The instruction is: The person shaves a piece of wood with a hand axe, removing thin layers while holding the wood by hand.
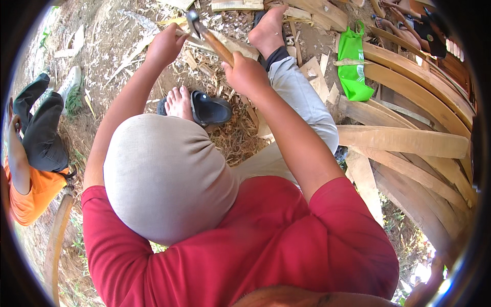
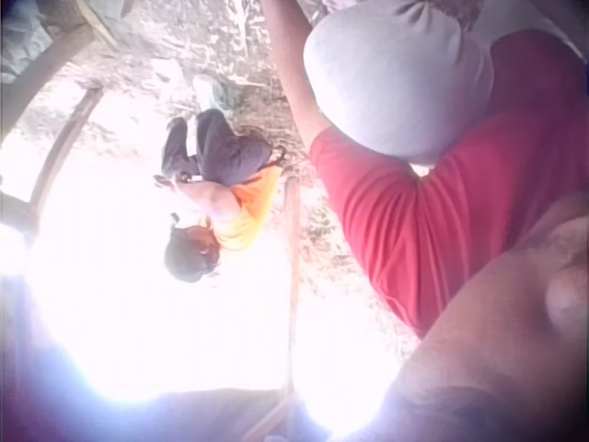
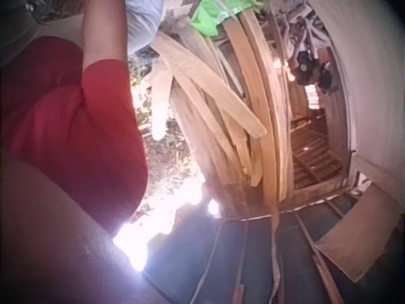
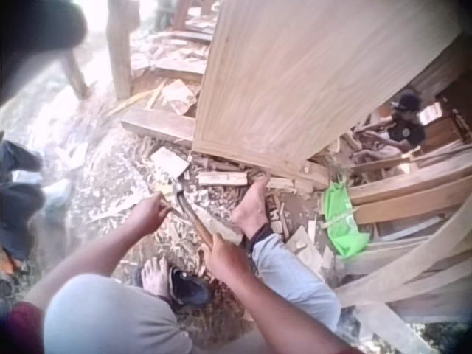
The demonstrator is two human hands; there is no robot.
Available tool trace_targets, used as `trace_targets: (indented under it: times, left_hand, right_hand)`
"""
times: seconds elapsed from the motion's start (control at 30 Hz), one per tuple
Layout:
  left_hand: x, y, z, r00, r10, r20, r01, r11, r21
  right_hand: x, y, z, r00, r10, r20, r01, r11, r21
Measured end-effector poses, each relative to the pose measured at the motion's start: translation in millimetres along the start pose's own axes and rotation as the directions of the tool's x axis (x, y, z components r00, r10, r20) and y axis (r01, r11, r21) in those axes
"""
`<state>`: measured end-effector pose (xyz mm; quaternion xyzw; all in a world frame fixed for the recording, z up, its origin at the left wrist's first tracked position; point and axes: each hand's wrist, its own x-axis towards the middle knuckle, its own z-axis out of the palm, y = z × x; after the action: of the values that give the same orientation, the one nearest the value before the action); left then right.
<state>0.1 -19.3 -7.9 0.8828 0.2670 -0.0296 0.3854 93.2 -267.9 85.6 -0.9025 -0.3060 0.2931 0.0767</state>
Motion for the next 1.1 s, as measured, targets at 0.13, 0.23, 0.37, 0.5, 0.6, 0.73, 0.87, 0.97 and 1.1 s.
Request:
trace_targets:
  times: [0.13, 0.23, 0.37, 0.5, 0.6, 0.73, 0.87, 0.97, 1.1]
  left_hand:
    - [3, 4, 0, 0.997, 0.059, -0.041, -0.059, 0.998, 0.011]
    - [5, 1, -1, 0.999, 0.049, -0.002, -0.049, 0.999, 0.022]
    - [9, 13, -7, 0.999, 0.026, 0.042, -0.028, 0.998, 0.061]
    - [19, 7, -12, 0.993, 0.076, 0.092, -0.088, 0.988, 0.129]
    - [23, 13, -10, 0.989, 0.079, 0.128, -0.101, 0.979, 0.178]
    - [19, 20, -13, 0.978, 0.1, 0.181, -0.129, 0.979, 0.158]
    - [21, 9, -9, 0.982, 0.124, 0.144, -0.144, 0.98, 0.136]
    - [21, 9, -9, 0.982, 0.11, 0.155, -0.132, 0.981, 0.139]
    - [13, 18, -12, 0.977, 0.134, 0.167, -0.157, 0.978, 0.137]
  right_hand:
    - [-11, 5, 11, 1.0, 0.011, -0.023, -0.01, 0.999, 0.03]
    - [-6, 18, 18, 0.996, 0.071, 0.046, -0.069, 0.996, -0.053]
    - [-9, 13, 1, 0.996, 0.028, -0.088, -0.02, 0.996, 0.087]
    - [-4, 3, -12, 0.986, -0.025, -0.167, 0.056, 0.981, 0.183]
    - [-3, 19, 9, 1.0, 0.008, -0.012, -0.006, 0.996, 0.083]
    - [-1, 26, 9, 0.991, 0.109, 0.082, -0.11, 0.994, 0.008]
    - [0, 15, 2, 0.993, 0.027, -0.114, -0.006, 0.984, 0.18]
    - [0, 11, 3, 0.999, 0.034, -0.003, -0.033, 0.991, 0.128]
    - [0, 12, 2, 0.994, 0.013, 0.112, -0.003, 0.996, -0.088]
